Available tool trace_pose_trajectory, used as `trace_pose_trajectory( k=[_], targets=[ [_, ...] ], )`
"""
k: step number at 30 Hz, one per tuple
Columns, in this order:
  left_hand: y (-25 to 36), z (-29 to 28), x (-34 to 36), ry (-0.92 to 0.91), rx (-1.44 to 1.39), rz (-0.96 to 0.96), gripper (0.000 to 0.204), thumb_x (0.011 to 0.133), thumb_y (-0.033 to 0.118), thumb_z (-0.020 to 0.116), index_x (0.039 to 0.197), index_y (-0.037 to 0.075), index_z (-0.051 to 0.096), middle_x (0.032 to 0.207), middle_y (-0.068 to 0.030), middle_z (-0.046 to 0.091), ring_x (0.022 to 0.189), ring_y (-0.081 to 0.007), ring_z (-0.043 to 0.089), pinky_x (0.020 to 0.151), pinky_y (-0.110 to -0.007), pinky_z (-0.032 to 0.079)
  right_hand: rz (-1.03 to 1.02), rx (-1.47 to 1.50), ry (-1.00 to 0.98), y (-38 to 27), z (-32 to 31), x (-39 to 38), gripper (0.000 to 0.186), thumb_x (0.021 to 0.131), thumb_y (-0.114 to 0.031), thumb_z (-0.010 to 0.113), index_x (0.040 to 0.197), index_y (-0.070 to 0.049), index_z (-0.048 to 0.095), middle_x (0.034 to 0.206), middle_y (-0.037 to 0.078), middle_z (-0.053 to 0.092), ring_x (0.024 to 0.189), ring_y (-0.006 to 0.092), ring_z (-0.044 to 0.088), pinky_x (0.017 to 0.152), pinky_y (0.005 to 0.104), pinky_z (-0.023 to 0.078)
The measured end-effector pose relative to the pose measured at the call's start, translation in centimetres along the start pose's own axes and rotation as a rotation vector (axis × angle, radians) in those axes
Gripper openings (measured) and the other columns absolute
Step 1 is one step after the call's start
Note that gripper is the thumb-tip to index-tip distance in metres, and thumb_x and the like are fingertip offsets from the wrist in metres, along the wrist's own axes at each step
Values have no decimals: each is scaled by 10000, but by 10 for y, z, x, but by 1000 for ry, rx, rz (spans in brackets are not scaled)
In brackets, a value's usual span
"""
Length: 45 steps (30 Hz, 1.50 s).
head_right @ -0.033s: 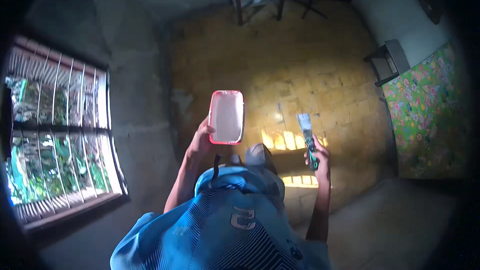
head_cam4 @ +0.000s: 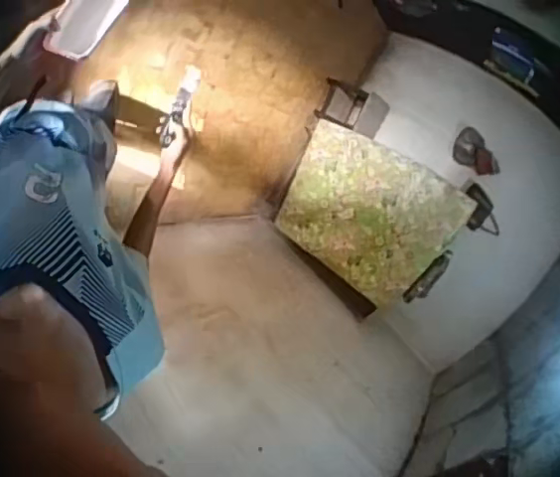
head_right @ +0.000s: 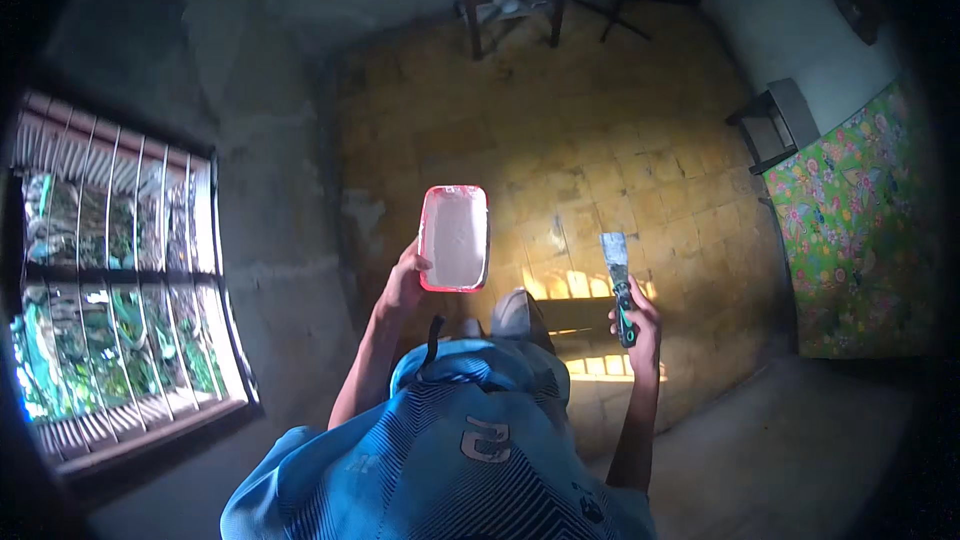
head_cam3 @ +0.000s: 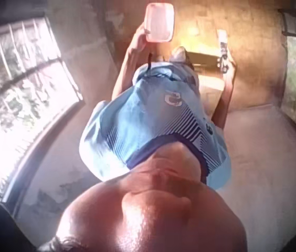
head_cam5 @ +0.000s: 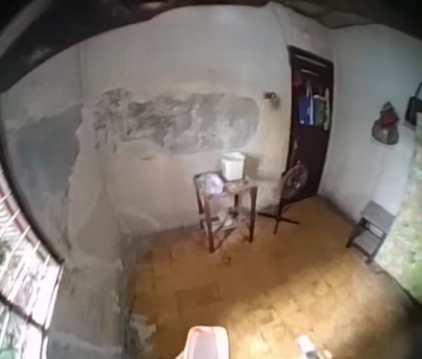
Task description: The person applies filler paste to cracks and holes in a wall using a putty knife.
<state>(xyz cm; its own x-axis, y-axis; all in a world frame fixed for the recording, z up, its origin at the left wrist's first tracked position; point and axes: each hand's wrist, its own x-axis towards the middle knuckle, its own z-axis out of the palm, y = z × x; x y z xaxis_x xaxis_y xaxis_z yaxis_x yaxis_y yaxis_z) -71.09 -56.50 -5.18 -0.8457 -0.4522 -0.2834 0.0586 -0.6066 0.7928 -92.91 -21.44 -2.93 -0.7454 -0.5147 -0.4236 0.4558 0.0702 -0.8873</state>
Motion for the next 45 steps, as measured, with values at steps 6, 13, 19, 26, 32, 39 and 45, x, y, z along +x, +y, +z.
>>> trace_pose_trajectory(
  k=[6, 13, 19, 26, 32, 39, 45],
  targets=[
    [31, 24, 159, -38, 1, 20, 729, 730, 222, 524, 1411, -12, 405, 1287, -89, 547, 1171, -190, 522, 1005, -317, 413, -140, 63, 209, -61, 12, 136, 595, 843, -99, 567, 1419, 12, 466, 1166, 99, 643, 851, 171, 670, 627, 263, 523],
    [85, 37, 307, 49, -120, 41, 789, 714, 175, 517, 1455, -33, 344, 1423, -170, 474, 1300, -283, 473, 1101, -398, 371, -211, 245, 92, -153, 73, 350, 436, 851, -92, 529, 1256, 61, 575, 993, 111, 663, 658, 162, 641, 577, 245, 501],
    [129, 25, 407, 209, -116, 40, 756, 724, 146, 514, 1445, -24, 364, 1373, -163, 516, 1266, -282, 499, 1091, -402, 373, -235, 124, -73, -231, 150, 498, 447, 833, -15, 568, 1278, 29, 573, 1034, 90, 661, 732, 151, 654, 647, 264, 536],
    [194, -36, 561, 202, 65, 56, 792, 689, 119, 554, 1451, 2, 373, 1348, -119, 537, 1256, -242, 503, 1083, -377, 385, -257, 16, -100, -322, 210, 673, 417, 845, -17, 580, 1258, 9, 627, 1087, 102, 669, 810, 168, 677, 768, 280, 557],
    [267, -45, 675, 243, -38, 59, 794, 662, 129, 562, 1430, -2, 409, 1335, -83, 531, 1251, -209, 474, 1064, -320, 345, -285, -191, -112, -396, 269, 828, 365, 869, -22, 605, 1229, 12, 646, 1025, 118, 684, 850, 172, 690, 774, 268, 566],
    [293, -57, 781, 396, 8, 71, 752, 680, 175, 593, 1394, -12, 448, 1216, -94, 605, 1094, -207, 567, 991, -328, 417, -401, -640, -306, -416, 341, 1064, 334, 815, -106, 675, 1137, -21, 702, 981, 96, 719, 824, 157, 696, 750, 275, 551],
    [317, -23, 860, 501, -85, 63, 827, 671, 169, 571, 1451, -14, 364, 1326, -135, 553, 1155, -234, 568, 977, -343, 462, -477, -910, -428, -407, 419, 1208, 326, 772, -230, 677, 1017, -25, 743, 937, 140, 740, 823, 266, 709, 769, 359, 538]
  ],
)
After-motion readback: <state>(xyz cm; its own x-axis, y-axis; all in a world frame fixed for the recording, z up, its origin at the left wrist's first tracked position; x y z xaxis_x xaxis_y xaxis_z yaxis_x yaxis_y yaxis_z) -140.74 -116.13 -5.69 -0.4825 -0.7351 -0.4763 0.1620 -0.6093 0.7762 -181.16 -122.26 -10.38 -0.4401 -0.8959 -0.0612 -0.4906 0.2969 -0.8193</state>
